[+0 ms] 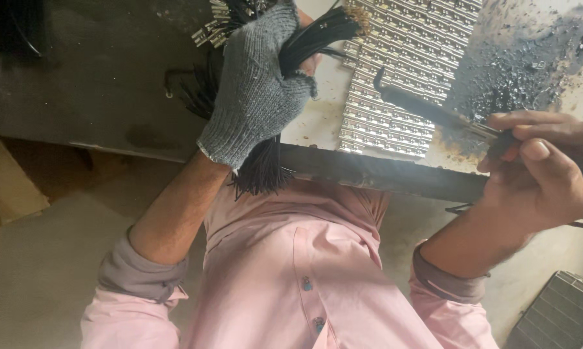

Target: The person holds a bundle of black wires in the left hand and uses a soldering iron in the right hand to apply solder to the wire ends. The process is repeated continuously across the clip, with the person dipping the wires into molten solder and moving them along the work surface.

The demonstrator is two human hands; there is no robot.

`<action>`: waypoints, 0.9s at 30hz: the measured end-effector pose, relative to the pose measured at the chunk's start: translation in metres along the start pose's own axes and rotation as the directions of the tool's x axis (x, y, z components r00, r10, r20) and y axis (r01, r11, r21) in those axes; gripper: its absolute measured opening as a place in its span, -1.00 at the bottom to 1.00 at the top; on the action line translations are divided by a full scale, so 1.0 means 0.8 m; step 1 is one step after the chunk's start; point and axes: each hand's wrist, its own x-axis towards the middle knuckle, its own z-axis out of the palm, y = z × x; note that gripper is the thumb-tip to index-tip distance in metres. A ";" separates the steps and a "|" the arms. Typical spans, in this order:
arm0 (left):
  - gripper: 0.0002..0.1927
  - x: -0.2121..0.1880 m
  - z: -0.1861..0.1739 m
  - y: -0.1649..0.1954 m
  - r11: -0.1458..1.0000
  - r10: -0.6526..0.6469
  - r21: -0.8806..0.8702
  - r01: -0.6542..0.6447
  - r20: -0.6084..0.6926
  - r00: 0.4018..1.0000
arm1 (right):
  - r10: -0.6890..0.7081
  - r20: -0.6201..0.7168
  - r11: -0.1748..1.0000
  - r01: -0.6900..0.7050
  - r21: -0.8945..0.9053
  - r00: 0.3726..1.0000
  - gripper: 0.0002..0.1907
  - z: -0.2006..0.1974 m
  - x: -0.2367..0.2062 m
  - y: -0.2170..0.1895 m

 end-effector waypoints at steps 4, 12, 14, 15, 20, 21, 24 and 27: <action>-0.86 0.001 -0.005 0.000 0.999 -0.004 -0.038 0.005 0.020 1.000 | 0.038 0.028 0.999 -0.038 0.013 0.999 -0.83 0.014 0.010 -0.004; -0.90 0.004 -0.002 0.001 0.995 -0.068 -0.074 0.070 0.032 0.997 | -0.238 0.134 0.943 0.261 -0.204 0.962 -0.94 0.030 0.011 0.002; -0.89 0.004 -0.002 -0.001 0.996 -0.059 -0.061 0.062 0.046 0.997 | -0.075 0.090 0.993 0.082 -0.085 0.993 -0.90 0.029 0.011 -0.002; -0.89 0.004 -0.001 -0.001 0.998 -0.054 -0.034 0.055 0.035 0.998 | -0.024 0.071 0.999 0.027 -0.045 0.997 -0.88 0.029 0.011 -0.004; -0.86 0.007 0.003 -0.005 0.981 -0.175 -0.079 0.179 0.062 0.983 | -0.277 0.143 0.903 0.308 -0.298 0.950 -0.95 0.044 0.017 -0.002; -0.85 0.007 0.003 -0.006 0.991 -0.130 -0.037 0.132 0.035 0.991 | -0.265 0.146 0.908 0.298 -0.296 0.953 -0.96 0.047 0.018 -0.002; -0.91 0.006 0.005 -0.009 0.999 -0.038 -0.012 0.038 -0.027 0.999 | -0.101 0.091 0.986 0.112 -0.123 0.991 -0.89 0.051 0.021 -0.005; -0.97 0.006 0.008 -0.011 0.996 -0.047 -0.082 0.043 -0.057 0.997 | -0.310 0.171 0.912 0.343 -0.225 0.935 -0.83 0.056 0.025 0.005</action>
